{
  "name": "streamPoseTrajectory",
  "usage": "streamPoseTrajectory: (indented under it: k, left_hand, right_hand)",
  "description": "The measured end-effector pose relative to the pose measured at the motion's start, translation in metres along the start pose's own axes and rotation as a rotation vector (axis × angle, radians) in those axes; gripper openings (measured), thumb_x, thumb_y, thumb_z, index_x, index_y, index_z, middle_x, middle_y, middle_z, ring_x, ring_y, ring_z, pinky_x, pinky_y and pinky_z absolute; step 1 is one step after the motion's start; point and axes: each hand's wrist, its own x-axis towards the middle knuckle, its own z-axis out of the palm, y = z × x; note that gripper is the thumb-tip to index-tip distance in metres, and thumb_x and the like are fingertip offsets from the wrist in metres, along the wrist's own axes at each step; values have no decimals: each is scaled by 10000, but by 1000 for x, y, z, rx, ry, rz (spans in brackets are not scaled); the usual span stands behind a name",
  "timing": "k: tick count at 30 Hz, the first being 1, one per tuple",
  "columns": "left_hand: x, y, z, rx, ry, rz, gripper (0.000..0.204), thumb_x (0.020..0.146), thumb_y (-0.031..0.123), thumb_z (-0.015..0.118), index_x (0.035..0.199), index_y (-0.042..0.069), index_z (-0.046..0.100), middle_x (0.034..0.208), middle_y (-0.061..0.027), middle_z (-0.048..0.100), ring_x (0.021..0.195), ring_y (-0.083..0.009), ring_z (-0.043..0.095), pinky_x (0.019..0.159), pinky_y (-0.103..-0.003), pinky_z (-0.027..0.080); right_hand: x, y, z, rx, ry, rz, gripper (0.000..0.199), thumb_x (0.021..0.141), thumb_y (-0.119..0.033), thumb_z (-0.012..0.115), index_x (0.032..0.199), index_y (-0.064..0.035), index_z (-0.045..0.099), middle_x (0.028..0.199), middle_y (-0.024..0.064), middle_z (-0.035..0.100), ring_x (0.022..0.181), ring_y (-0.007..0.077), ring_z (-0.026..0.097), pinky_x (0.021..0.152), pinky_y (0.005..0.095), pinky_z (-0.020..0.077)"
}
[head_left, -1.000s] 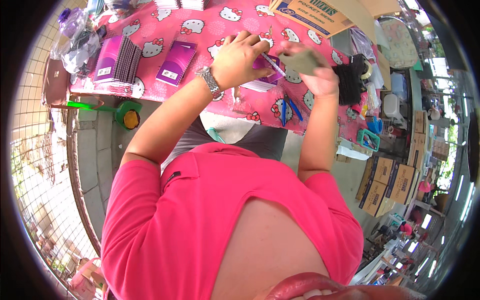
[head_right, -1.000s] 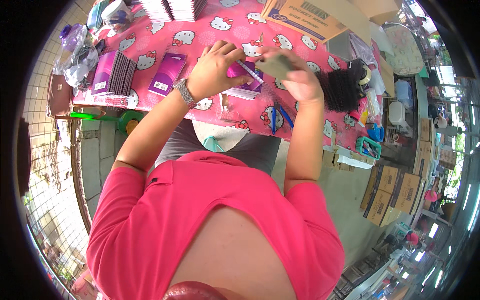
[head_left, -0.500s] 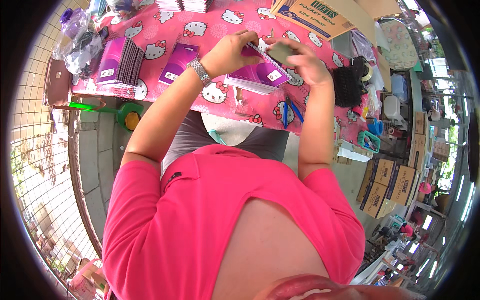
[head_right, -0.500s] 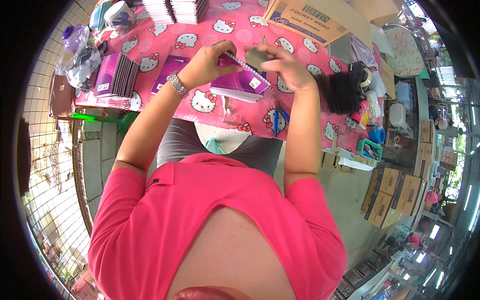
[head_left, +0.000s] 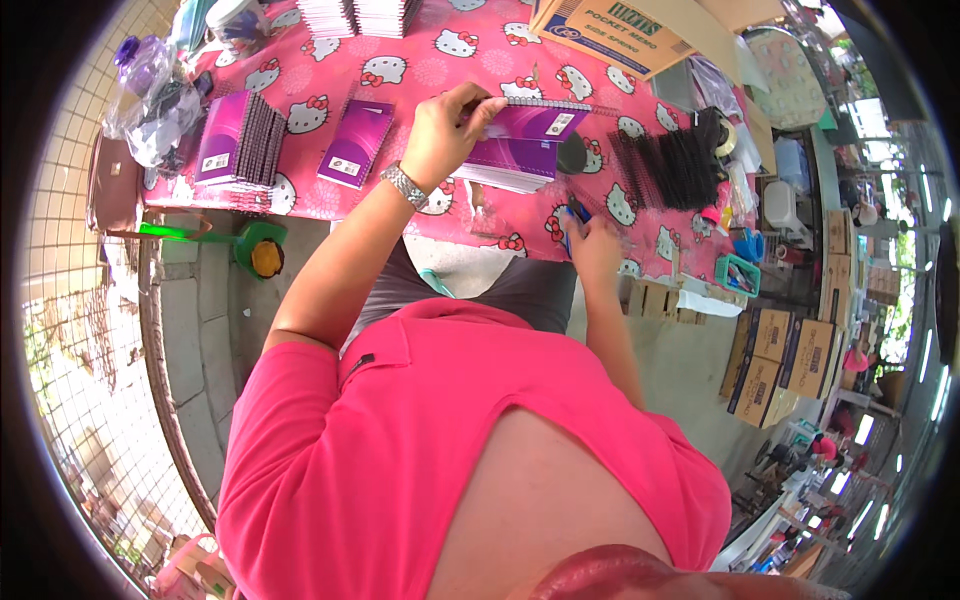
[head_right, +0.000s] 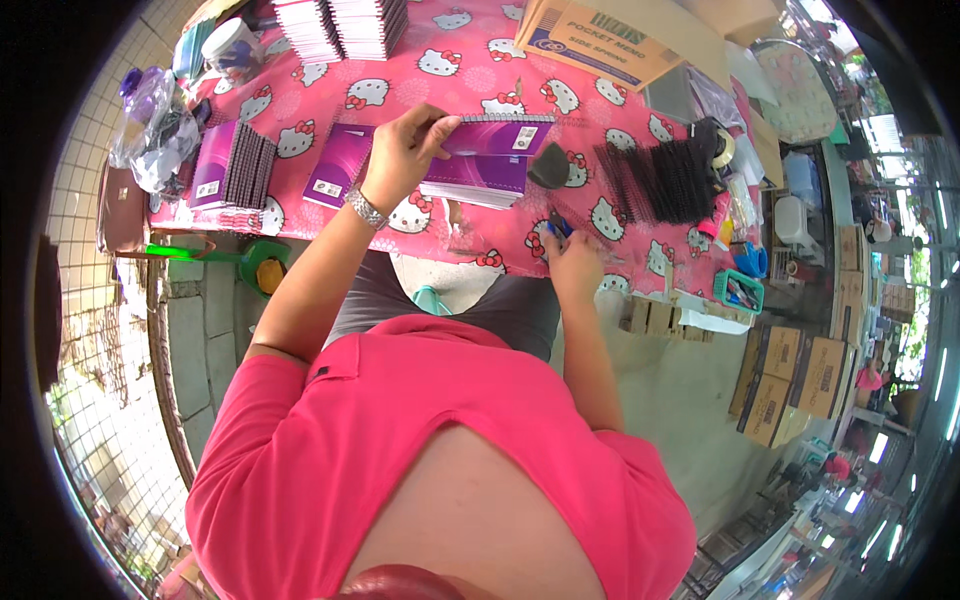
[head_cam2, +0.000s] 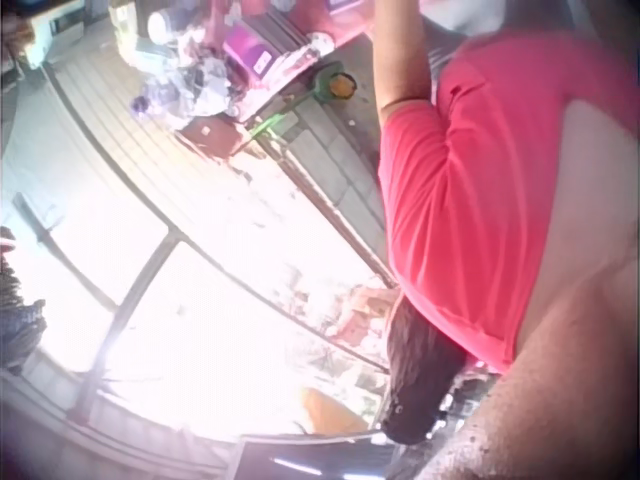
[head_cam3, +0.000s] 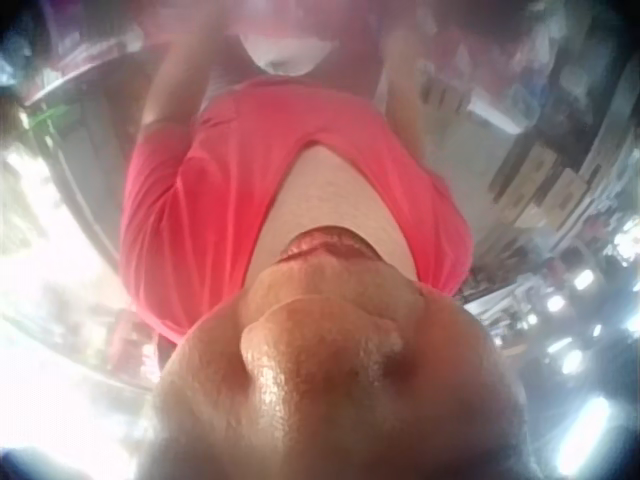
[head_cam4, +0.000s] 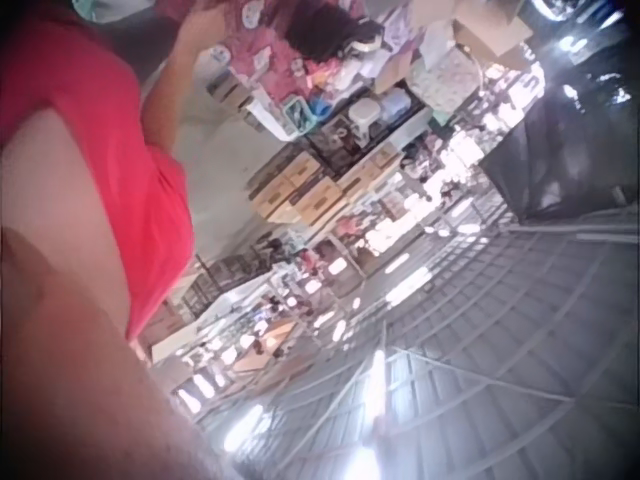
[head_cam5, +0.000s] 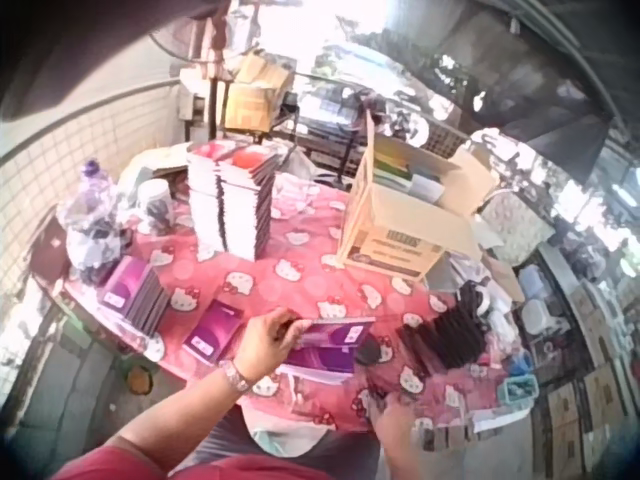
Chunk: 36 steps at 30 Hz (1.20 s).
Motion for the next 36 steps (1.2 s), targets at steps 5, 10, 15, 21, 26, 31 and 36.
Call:
streamPoseTrajectory:
  k: [5, 10, 15, 21, 26, 31, 36]
  left_hand:
    - [-1, -10, 8, 68, 52, 155, 222, 900, 156, 718, 1042, -2, 651, 825, -104, 721, 680, -140, 715, 559, -242, 537]
    - [-1, -10, 4, -13, 26, 96, 250, 894, 126, 718, 1093, -7, 647, 838, -104, 723, 709, -134, 713, 588, -255, 560]
    - [-10, -13, 2, -17, 74, 100, 214, 894, 104, 711, 1063, -19, 666, 840, -100, 723, 713, -137, 717, 610, -251, 565]
    - [-13, -15, 10, -58, 154, 156, 179, 815, 52, 721, 990, 20, 703, 862, -122, 710, 710, -210, 713, 622, -312, 562]
    - [-14, -22, 12, -11, 191, 176, 172, 805, 40, 716, 976, 26, 707, 832, -123, 703, 688, -222, 705, 606, -306, 558]
    - [-18, -21, 15, 44, 223, 248, 197, 798, 39, 725, 994, 46, 710, 846, -111, 699, 691, -225, 698, 598, -309, 559]
    - [-24, -13, -3, 195, 248, 453, 233, 805, -20, 711, 1030, 41, 716, 881, -90, 714, 688, -177, 697, 608, -268, 560]
  right_hand:
    - [10, 13, 7, 361, -49, -41, 327, 902, -347, 670, 854, -38, 575, 950, 122, 616, 903, 279, 620, 750, 438, 463]
    - [40, -24, -38, 1559, 105, 54, 203, 945, -238, 630, 1007, -49, 587, 1134, 105, 633, 1048, 158, 610, 925, 322, 458]
    - [17, -125, -94, 1032, 55, -429, 438, 822, -179, 767, 1194, -27, 593, 1208, 154, 628, 1124, 242, 609, 938, 392, 497]
    - [15, -153, -87, 453, 311, -686, 533, 740, -192, 794, 1210, -21, 612, 1096, 136, 619, 989, 310, 600, 874, 427, 483]
    - [11, -154, -90, 463, 331, -696, 481, 752, -170, 761, 1193, -33, 625, 1080, 127, 622, 971, 315, 594, 854, 423, 479]
    - [7, -154, -96, 647, 17, -538, 393, 836, -160, 710, 1185, -4, 619, 951, 126, 658, 819, 296, 646, 735, 386, 517]
    - [5, -151, -111, 1589, -733, 4, 417, 943, -180, 636, 1288, 22, 519, 1005, 121, 653, 834, 163, 651, 757, 288, 521]
